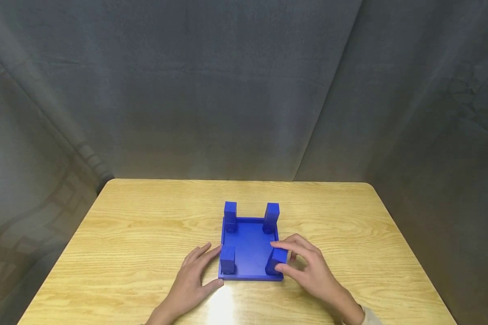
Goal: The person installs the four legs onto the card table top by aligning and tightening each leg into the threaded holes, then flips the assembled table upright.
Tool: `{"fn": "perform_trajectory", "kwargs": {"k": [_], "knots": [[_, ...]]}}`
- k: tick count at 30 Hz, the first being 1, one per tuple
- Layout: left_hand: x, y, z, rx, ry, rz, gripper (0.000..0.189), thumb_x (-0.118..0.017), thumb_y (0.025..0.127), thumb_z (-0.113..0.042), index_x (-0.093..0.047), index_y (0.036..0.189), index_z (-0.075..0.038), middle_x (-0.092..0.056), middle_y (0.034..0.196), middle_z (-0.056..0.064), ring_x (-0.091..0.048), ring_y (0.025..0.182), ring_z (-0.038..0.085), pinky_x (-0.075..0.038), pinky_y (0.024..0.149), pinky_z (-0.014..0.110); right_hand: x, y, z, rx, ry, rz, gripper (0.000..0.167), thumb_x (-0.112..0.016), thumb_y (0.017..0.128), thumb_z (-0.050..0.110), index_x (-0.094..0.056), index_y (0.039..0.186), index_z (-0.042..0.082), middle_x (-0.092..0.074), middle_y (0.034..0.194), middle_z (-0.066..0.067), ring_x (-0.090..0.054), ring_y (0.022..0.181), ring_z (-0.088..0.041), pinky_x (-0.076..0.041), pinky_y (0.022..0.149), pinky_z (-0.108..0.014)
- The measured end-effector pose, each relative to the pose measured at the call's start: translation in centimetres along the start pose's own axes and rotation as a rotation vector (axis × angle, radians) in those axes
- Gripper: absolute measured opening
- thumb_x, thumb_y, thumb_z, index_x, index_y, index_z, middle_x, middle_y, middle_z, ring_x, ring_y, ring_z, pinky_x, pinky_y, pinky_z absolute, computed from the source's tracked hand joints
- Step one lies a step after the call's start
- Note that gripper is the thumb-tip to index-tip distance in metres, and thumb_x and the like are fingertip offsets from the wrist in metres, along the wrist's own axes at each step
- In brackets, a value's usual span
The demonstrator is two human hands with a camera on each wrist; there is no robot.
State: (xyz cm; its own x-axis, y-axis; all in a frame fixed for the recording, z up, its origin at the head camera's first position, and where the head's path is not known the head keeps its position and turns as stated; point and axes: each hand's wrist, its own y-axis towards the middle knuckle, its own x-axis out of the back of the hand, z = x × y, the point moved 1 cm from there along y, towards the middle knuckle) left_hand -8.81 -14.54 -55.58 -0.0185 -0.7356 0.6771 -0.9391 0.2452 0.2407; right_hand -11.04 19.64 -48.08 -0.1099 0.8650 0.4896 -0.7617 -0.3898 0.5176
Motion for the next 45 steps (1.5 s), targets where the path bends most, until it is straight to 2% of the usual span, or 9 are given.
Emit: {"fn": "perform_trajectory", "kwargs": {"k": [10,18,21,25,28,32,37,41,45], "knots": [[0.0,0.0,-0.1,-0.004,-0.001,-0.003,0.077,-0.089,0.091,-0.047,-0.062,0.160,-0.025,-0.058,0.163,0.015,-0.048,0.151,0.053,-0.033,0.119,0.085,0.7,0.1,0.1,0.076,0.014,0.035,0.057,-0.082,0.090,-0.005,-0.074,0.142,0.018,-0.072,0.123,-0.001,-0.064,0.101,-0.012,-0.060,0.074,-0.032],[0.0,0.0,0.0,-0.009,0.003,-0.006,0.078,-0.089,0.091,-0.046,-0.061,0.160,-0.026,-0.058,0.164,0.016,-0.048,0.151,0.053,-0.034,0.118,0.084,0.2,0.1,0.1,0.001,-0.002,-0.043,0.048,-0.093,0.084,-0.002,-0.074,0.125,0.016,-0.073,0.118,0.001,-0.065,0.099,-0.011,-0.060,0.074,-0.029],[0.0,0.0,0.0,-0.007,0.005,-0.004,0.078,-0.090,0.090,-0.045,-0.061,0.160,-0.026,-0.057,0.164,0.016,-0.048,0.151,0.054,-0.034,0.119,0.084,-0.1,0.0,0.2,-0.039,-0.019,-0.084,0.049,-0.096,0.080,-0.001,-0.073,0.118,0.018,-0.073,0.112,0.004,-0.066,0.091,-0.013,-0.059,0.073,-0.027],[0.0,-0.1,0.0,0.001,0.003,0.002,0.078,-0.089,0.090,-0.046,-0.061,0.161,-0.027,-0.057,0.165,0.016,-0.047,0.152,0.054,-0.033,0.119,0.085,-0.4,-0.1,0.3,-0.049,-0.028,-0.113,0.052,-0.098,0.076,-0.002,-0.072,0.116,0.018,-0.071,0.105,0.006,-0.064,0.078,-0.019,-0.058,0.072,-0.028],[0.0,-0.1,0.0,0.006,0.004,0.003,0.078,-0.089,0.091,-0.047,-0.061,0.161,-0.027,-0.057,0.165,0.015,-0.047,0.152,0.054,-0.033,0.119,0.085,-0.5,-0.1,0.3,-0.032,-0.031,-0.124,0.055,-0.098,0.075,-0.002,-0.073,0.121,0.016,-0.072,0.105,0.004,-0.065,0.080,-0.020,-0.058,0.075,-0.030],[0.0,0.0,0.0,0.004,0.005,0.001,0.078,-0.089,0.091,-0.047,-0.061,0.161,-0.027,-0.057,0.165,0.015,-0.047,0.151,0.053,-0.034,0.119,0.084,-0.4,-0.1,0.5,-0.014,-0.025,-0.075,0.059,-0.093,0.083,-0.001,-0.072,0.136,0.014,-0.075,0.119,-0.001,-0.070,0.102,-0.016,-0.057,0.092,-0.026],[-0.1,0.0,0.1,0.001,0.003,0.002,0.078,-0.089,0.091,-0.047,-0.061,0.161,-0.028,-0.056,0.165,0.015,-0.047,0.152,0.053,-0.034,0.119,0.084,-0.1,-0.2,0.6,0.042,0.011,0.039,0.058,-0.071,0.096,-0.010,-0.068,0.149,0.013,-0.071,0.137,-0.002,-0.066,0.128,-0.017,-0.052,0.113,-0.028],[-0.1,0.0,0.1,0.010,0.004,0.005,0.078,-0.089,0.091,-0.048,-0.061,0.161,-0.028,-0.056,0.165,0.015,-0.047,0.152,0.053,-0.033,0.119,0.084,0.0,-0.2,0.4,0.063,0.037,0.074,0.060,-0.063,0.097,-0.016,-0.070,0.148,0.014,-0.069,0.137,-0.003,-0.065,0.128,-0.018,-0.056,0.109,-0.033],[0.0,0.0,0.1,0.013,0.000,0.007,0.078,-0.089,0.091,-0.048,-0.061,0.160,-0.027,-0.056,0.165,0.014,-0.047,0.152,0.053,-0.033,0.119,0.085,0.0,-0.2,0.2,0.064,0.039,0.067,0.057,-0.068,0.097,-0.014,-0.072,0.147,0.015,-0.070,0.134,-0.004,-0.066,0.120,-0.016,-0.060,0.094,-0.032]]}}
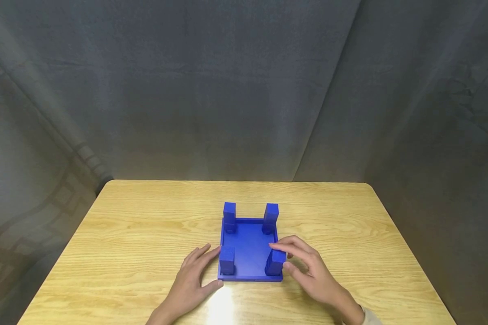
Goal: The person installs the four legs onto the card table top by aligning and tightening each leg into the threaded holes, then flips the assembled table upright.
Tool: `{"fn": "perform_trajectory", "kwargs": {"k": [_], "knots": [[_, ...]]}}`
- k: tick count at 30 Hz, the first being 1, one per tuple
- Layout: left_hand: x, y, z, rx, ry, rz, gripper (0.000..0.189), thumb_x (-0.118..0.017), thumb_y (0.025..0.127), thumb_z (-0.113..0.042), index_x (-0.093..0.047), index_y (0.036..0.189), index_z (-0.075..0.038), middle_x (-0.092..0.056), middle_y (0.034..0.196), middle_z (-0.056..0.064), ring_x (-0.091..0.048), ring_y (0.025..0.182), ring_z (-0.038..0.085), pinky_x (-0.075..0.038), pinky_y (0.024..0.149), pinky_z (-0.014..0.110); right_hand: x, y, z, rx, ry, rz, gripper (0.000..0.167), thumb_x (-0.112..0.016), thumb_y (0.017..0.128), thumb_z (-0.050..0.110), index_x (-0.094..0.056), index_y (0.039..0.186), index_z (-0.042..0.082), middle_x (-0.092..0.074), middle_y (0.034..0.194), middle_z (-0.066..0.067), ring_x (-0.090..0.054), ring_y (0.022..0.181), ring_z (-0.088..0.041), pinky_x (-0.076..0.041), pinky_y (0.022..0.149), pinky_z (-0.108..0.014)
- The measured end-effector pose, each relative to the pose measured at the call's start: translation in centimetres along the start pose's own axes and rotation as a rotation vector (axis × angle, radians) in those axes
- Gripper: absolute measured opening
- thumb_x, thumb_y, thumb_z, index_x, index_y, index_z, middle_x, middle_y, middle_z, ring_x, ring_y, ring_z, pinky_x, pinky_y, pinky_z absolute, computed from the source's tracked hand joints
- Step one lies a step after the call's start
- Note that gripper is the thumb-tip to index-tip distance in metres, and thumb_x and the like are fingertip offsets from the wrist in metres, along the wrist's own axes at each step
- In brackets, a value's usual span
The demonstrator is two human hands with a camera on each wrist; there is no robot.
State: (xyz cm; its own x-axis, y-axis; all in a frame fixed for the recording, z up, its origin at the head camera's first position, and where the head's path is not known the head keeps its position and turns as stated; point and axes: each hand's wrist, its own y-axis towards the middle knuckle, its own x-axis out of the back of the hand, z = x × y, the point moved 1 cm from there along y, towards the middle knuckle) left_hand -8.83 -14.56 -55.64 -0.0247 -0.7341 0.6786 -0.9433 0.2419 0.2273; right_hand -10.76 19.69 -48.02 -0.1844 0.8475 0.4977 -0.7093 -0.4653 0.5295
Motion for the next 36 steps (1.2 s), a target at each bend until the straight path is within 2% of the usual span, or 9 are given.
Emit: {"fn": "perform_trajectory", "kwargs": {"k": [6,12,18,21,24,27,30,33,36], "knots": [[0.0,0.0,0.0,-0.006,-0.004,-0.002,0.078,-0.088,0.091,-0.048,-0.061,0.161,-0.027,-0.057,0.165,0.015,-0.047,0.152,0.053,-0.033,0.119,0.085,0.1,0.2,-0.1,0.008,-0.005,-0.043,0.055,-0.079,0.092,-0.010,-0.073,0.142,0.013,-0.073,0.129,-0.005,-0.066,0.107,-0.015,-0.059,0.079,-0.032],[0.0,0.0,0.0,-0.024,0.005,-0.015,0.078,-0.089,0.091,-0.048,-0.061,0.160,-0.026,-0.058,0.164,0.015,-0.049,0.151,0.053,-0.035,0.118,0.084,-0.2,0.3,-0.3,-0.008,-0.003,-0.081,0.050,-0.087,0.087,-0.007,-0.072,0.132,0.010,-0.073,0.125,-0.010,-0.065,0.103,-0.013,-0.060,0.080,-0.031],[0.1,0.0,0.0,-0.036,0.005,-0.024,0.078,-0.089,0.091,-0.047,-0.061,0.160,-0.025,-0.058,0.163,0.016,-0.049,0.150,0.053,-0.035,0.118,0.084,-0.8,0.3,-0.3,-0.030,-0.066,-0.142,0.051,-0.093,0.080,-0.005,-0.068,0.122,0.011,-0.074,0.120,-0.006,-0.063,0.094,-0.009,-0.059,0.078,-0.030],[0.1,0.0,0.0,-0.035,-0.001,-0.022,0.078,-0.089,0.091,-0.047,-0.061,0.161,-0.026,-0.058,0.164,0.016,-0.048,0.150,0.054,-0.034,0.118,0.085,-1.0,0.3,-0.3,-0.047,-0.087,-0.150,0.052,-0.094,0.080,-0.004,-0.067,0.121,0.011,-0.074,0.120,-0.007,-0.062,0.089,-0.009,-0.059,0.076,-0.030],[0.1,0.0,0.0,-0.038,0.000,-0.021,0.078,-0.089,0.091,-0.047,-0.061,0.161,-0.026,-0.058,0.164,0.016,-0.048,0.150,0.054,-0.035,0.118,0.085,-1.0,0.3,-0.2,-0.069,-0.091,-0.133,0.055,-0.094,0.082,0.000,-0.065,0.128,0.011,-0.075,0.122,-0.007,-0.064,0.094,-0.010,-0.059,0.080,-0.031],[0.1,0.1,0.0,-0.036,0.001,-0.019,0.078,-0.089,0.091,-0.047,-0.061,0.161,-0.025,-0.058,0.164,0.016,-0.048,0.151,0.054,-0.035,0.118,0.085,-0.9,0.2,-0.2,-0.068,-0.075,-0.084,0.061,-0.087,0.090,0.000,-0.061,0.144,0.011,-0.073,0.128,-0.006,-0.067,0.108,-0.014,-0.057,0.090,-0.032],[0.1,0.0,0.0,-0.030,-0.002,-0.014,0.078,-0.089,0.091,-0.047,-0.061,0.160,-0.025,-0.057,0.164,0.016,-0.048,0.150,0.054,-0.034,0.118,0.085,-0.7,0.1,-0.2,-0.047,-0.030,-0.012,0.062,-0.070,0.100,-0.005,-0.055,0.158,0.009,-0.070,0.138,-0.005,-0.066,0.125,-0.017,-0.054,0.104,-0.031],[0.1,0.0,-0.1,-0.026,-0.005,-0.012,0.077,-0.089,0.091,-0.047,-0.062,0.160,-0.025,-0.057,0.164,0.016,-0.048,0.150,0.054,-0.034,0.118,0.085,-0.6,-0.1,-0.3,-0.029,0.007,0.042,0.058,-0.051,0.105,-0.011,-0.056,0.160,0.008,-0.067,0.145,-0.005,-0.063,0.135,-0.019,-0.051,0.114,-0.030],[0.2,0.0,-0.2,-0.026,-0.004,-0.014,0.077,-0.089,0.091,-0.047,-0.062,0.160,-0.024,-0.058,0.163,0.017,-0.049,0.150,0.054,-0.035,0.118,0.085,-0.6,-0.2,-0.4,-0.034,0.021,0.056,0.056,-0.045,0.106,-0.013,-0.062,0.154,0.009,-0.067,0.146,-0.006,-0.062,0.137,-0.020,-0.050,0.117,-0.031]]}}
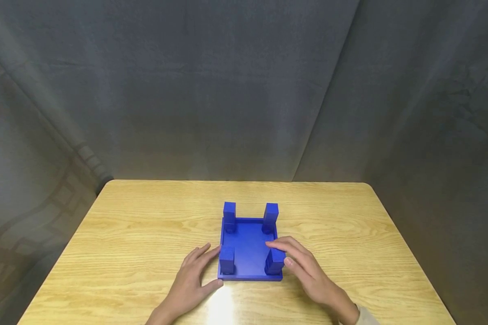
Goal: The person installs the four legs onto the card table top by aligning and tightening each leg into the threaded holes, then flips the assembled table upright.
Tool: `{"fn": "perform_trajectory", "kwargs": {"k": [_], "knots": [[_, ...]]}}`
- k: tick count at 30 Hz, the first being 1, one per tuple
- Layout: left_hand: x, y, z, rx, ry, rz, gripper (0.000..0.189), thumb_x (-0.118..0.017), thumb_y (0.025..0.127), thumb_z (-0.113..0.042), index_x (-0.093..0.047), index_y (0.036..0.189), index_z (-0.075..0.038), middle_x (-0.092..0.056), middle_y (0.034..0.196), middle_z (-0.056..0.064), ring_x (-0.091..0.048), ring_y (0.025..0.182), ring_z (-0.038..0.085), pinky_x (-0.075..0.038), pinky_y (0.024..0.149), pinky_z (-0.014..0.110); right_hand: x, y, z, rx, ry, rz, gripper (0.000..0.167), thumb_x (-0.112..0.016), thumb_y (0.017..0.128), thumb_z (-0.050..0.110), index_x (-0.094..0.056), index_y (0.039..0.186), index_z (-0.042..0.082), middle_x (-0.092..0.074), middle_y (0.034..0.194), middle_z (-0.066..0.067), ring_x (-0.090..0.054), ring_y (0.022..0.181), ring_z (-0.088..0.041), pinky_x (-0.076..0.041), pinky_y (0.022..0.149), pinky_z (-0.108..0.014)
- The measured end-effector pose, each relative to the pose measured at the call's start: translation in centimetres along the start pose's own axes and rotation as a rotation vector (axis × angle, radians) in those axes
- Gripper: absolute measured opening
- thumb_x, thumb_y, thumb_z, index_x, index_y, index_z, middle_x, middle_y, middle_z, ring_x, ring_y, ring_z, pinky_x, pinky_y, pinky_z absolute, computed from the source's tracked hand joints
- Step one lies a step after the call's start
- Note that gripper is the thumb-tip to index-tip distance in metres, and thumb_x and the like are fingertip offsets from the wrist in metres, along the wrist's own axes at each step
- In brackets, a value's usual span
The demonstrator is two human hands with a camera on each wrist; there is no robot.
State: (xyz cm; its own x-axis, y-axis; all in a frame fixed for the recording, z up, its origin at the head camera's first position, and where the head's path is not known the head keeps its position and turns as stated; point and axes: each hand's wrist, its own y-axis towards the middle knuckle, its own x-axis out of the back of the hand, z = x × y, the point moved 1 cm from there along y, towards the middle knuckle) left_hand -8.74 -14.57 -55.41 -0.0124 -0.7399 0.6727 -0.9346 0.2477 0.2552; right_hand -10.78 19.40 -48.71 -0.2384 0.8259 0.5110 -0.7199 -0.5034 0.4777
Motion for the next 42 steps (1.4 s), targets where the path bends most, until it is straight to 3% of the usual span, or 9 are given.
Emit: {"fn": "perform_trajectory", "kwargs": {"k": [6,12,16,23,30,36,42], "knots": [[0.0,-0.1,0.1,0.004,-0.003,0.003,0.078,-0.089,0.091,-0.047,-0.061,0.160,-0.025,-0.057,0.164,0.016,-0.048,0.151,0.054,-0.034,0.118,0.085,0.1,-0.1,-0.4,0.004,-0.014,-0.041,0.052,-0.054,0.103,-0.013,-0.068,0.146,0.010,-0.070,0.140,-0.006,-0.065,0.133,-0.019,-0.054,0.114,-0.034],[0.0,0.0,0.0,0.012,-0.003,0.004,0.078,-0.090,0.090,-0.045,-0.061,0.160,-0.026,-0.056,0.165,0.016,-0.047,0.151,0.054,-0.034,0.118,0.085,0.4,0.2,-0.6,0.050,-0.018,-0.102,0.046,-0.068,0.097,-0.013,-0.072,0.138,0.008,-0.074,0.127,-0.005,-0.067,0.110,-0.015,-0.059,0.092,-0.031],[0.0,0.0,0.0,0.007,-0.001,0.000,0.078,-0.090,0.090,-0.044,-0.062,0.160,-0.025,-0.057,0.164,0.016,-0.048,0.151,0.054,-0.034,0.118,0.085,0.5,0.4,-0.6,0.086,-0.030,-0.138,0.046,-0.075,0.092,-0.012,-0.074,0.133,0.009,-0.074,0.120,-0.004,-0.066,0.102,-0.014,-0.060,0.086,-0.031],[0.0,0.0,0.0,-0.002,-0.003,-0.005,0.078,-0.090,0.090,-0.045,-0.062,0.160,-0.023,-0.057,0.164,0.017,-0.048,0.150,0.054,-0.034,0.118,0.085,0.3,0.4,-0.7,0.134,-0.019,-0.185,0.049,-0.077,0.085,-0.013,-0.075,0.130,0.007,-0.074,0.115,-0.005,-0.066,0.096,-0.013,-0.061,0.078,-0.034],[-0.1,0.0,0.1,0.002,-0.002,-0.001,0.078,-0.090,0.090,-0.045,-0.062,0.160,-0.024,-0.057,0.164,0.016,-0.048,0.151,0.053,-0.034,0.118,0.085,-0.7,0.3,-0.9,0.147,-0.020,-0.289,0.050,-0.081,0.075,-0.016,-0.076,0.121,0.002,-0.074,0.107,-0.009,-0.065,0.085,-0.012,-0.060,0.072,-0.029],[-0.1,0.0,0.1,-0.003,0.002,-0.005,0.077,-0.090,0.090,-0.045,-0.062,0.160,-0.025,-0.058,0.163,0.015,-0.049,0.151,0.053,-0.034,0.118,0.084,-1.4,0.2,-0.8,0.138,-0.054,-0.343,0.047,-0.082,0.075,-0.015,-0.077,0.119,0.003,-0.073,0.106,-0.009,-0.063,0.079,-0.010,-0.057,0.068,-0.028],[-0.1,0.0,0.1,-0.011,0.002,-0.011,0.077,-0.090,0.090,-0.043,-0.063,0.159,-0.024,-0.059,0.163,0.016,-0.049,0.150,0.053,-0.034,0.118,0.085,-1.3,0.3,-1.1,0.166,-0.025,-0.327,0.046,-0.080,0.078,-0.015,-0.076,0.121,0.001,-0.073,0.107,-0.010,-0.064,0.082,-0.011,-0.058,0.069,-0.028]]}}
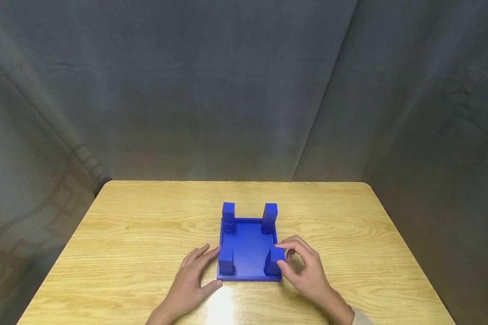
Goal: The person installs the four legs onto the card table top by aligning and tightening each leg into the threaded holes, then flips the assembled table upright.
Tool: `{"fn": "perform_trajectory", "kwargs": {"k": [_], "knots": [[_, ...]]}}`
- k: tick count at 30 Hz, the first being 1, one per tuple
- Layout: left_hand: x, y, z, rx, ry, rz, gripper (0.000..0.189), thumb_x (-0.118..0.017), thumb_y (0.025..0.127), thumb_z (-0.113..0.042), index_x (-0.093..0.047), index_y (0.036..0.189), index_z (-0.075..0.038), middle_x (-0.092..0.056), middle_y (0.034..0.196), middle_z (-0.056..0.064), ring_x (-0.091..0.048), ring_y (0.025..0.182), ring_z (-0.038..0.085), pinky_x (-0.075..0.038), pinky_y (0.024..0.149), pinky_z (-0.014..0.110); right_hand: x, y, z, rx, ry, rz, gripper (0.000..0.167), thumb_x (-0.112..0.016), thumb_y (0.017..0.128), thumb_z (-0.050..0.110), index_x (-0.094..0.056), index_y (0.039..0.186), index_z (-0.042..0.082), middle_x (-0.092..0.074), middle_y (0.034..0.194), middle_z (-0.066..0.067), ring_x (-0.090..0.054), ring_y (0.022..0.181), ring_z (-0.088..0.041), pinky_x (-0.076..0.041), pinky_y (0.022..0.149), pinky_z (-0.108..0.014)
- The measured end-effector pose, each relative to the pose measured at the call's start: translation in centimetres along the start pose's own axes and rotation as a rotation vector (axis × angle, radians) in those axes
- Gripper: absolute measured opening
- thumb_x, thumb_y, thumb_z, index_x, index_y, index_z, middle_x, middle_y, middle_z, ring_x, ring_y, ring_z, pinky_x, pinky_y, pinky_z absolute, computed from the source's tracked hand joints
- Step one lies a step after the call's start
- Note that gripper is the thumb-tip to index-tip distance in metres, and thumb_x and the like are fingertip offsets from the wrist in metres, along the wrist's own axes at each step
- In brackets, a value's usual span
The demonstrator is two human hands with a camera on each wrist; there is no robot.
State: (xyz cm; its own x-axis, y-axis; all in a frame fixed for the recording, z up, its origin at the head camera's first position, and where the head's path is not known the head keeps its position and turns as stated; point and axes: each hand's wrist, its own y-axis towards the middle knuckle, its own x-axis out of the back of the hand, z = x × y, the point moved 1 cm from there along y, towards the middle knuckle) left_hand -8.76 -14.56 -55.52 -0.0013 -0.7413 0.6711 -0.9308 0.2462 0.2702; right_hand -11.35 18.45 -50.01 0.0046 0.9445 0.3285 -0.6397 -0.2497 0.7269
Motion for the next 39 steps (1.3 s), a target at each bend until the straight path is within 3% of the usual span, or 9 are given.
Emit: {"fn": "perform_trajectory", "kwargs": {"k": [6,12,16,22,26,31,34,37,39], "knots": [[0.0,-0.1,-0.1,0.008,0.007,0.005,0.078,-0.090,0.090,-0.045,-0.062,0.160,-0.023,-0.058,0.163,0.017,-0.049,0.150,0.054,-0.034,0.118,0.085,0.4,-0.1,0.0,-0.022,0.040,0.058,0.046,-0.076,0.087,-0.013,-0.073,0.131,0.000,-0.072,0.117,-0.010,-0.066,0.094,-0.012,-0.059,0.079,-0.028],[-0.1,0.0,-0.1,0.022,0.001,0.022,0.077,-0.088,0.091,-0.048,-0.062,0.160,-0.025,-0.057,0.164,0.017,-0.048,0.150,0.055,-0.034,0.117,0.086,1.1,-0.9,-0.4,-0.060,0.049,0.087,0.053,-0.054,0.093,-0.015,-0.061,0.145,-0.007,-0.070,0.126,-0.013,-0.065,0.114,-0.016,-0.059,0.087,-0.032],[-0.2,0.1,-0.1,0.024,0.004,0.019,0.078,-0.089,0.091,-0.048,-0.062,0.160,-0.025,-0.057,0.164,0.018,-0.048,0.150,0.056,-0.035,0.118,0.085,1.5,-1.8,-0.8,-0.181,0.013,0.086,0.055,-0.045,0.100,-0.018,-0.058,0.151,-0.002,-0.069,0.127,-0.018,-0.066,0.115,-0.015,-0.058,0.091,-0.029],[-0.1,0.0,0.0,0.025,0.010,0.014,0.078,-0.090,0.090,-0.046,-0.062,0.160,-0.025,-0.057,0.164,0.017,-0.048,0.150,0.056,-0.035,0.118,0.084,1.4,-3.7,-1.7,-0.351,0.046,0.108,0.054,-0.047,0.108,-0.013,-0.052,0.159,0.001,-0.066,0.135,-0.027,-0.065,0.127,-0.010,-0.054,0.105,-0.021],[-0.1,0.1,0.1,0.020,0.017,0.016,0.078,-0.088,0.091,-0.048,-0.061,0.160,-0.025,-0.056,0.164,0.017,-0.047,0.150,0.056,-0.035,0.118,0.085,1.1,-4.4,-2.3,-0.355,0.104,0.127,0.064,-0.050,0.105,-0.017,-0.043,0.165,0.001,-0.063,0.142,-0.030,-0.060,0.140,-0.012,-0.043,0.120,-0.017],[-0.1,0.3,0.1,0.023,0.010,0.026,0.078,-0.087,0.092,-0.050,-0.061,0.161,-0.024,-0.056,0.165,0.018,-0.047,0.151,0.056,-0.034,0.118,0.085,1.1,-4.8,-2.5,-0.373,0.106,0.186,0.095,-0.057,0.087,-0.023,-0.032,0.174,0.006,-0.050,0.159,-0.035,-0.044,0.158,-0.010,-0.023,0.130,-0.014],[-0.1,0.3,0.1,0.024,0.007,0.028,0.078,-0.088,0.092,-0.049,-0.061,0.161,-0.023,-0.056,0.165,0.018,-0.047,0.151,0.056,-0.034,0.118,0.085,1.2,-5.1,-2.3,-0.393,-0.014,0.260,0.097,-0.069,0.090,-0.007,-0.028,0.176,0.010,-0.039,0.170,-0.033,-0.029,0.167,-0.016,-0.026,0.136,-0.051],[-0.1,0.2,0.1,0.026,0.010,0.026,0.079,-0.089,0.091,-0.048,-0.061,0.160,-0.023,-0.056,0.164,0.019,-0.047,0.150,0.057,-0.034,0.118,0.085,1.3,-5.4,-2.3,-0.394,-0.156,0.318,0.098,-0.081,0.094,0.021,-0.028,0.177,0.013,-0.032,0.176,-0.029,-0.026,0.165,-0.043,-0.029,0.117,-0.088],[0.0,0.1,0.1,0.032,0.011,0.025,0.079,-0.089,0.090,-0.047,-0.061,0.160,-0.023,-0.056,0.165,0.019,-0.047,0.150,0.057,-0.034,0.118,0.085,1.2,-5.5,-2.4,-0.386,-0.201,0.343,0.105,-0.086,0.093,0.038,-0.028,0.177,0.014,-0.031,0.177,-0.029,-0.033,0.157,-0.057,-0.033,0.106,-0.095]]}}
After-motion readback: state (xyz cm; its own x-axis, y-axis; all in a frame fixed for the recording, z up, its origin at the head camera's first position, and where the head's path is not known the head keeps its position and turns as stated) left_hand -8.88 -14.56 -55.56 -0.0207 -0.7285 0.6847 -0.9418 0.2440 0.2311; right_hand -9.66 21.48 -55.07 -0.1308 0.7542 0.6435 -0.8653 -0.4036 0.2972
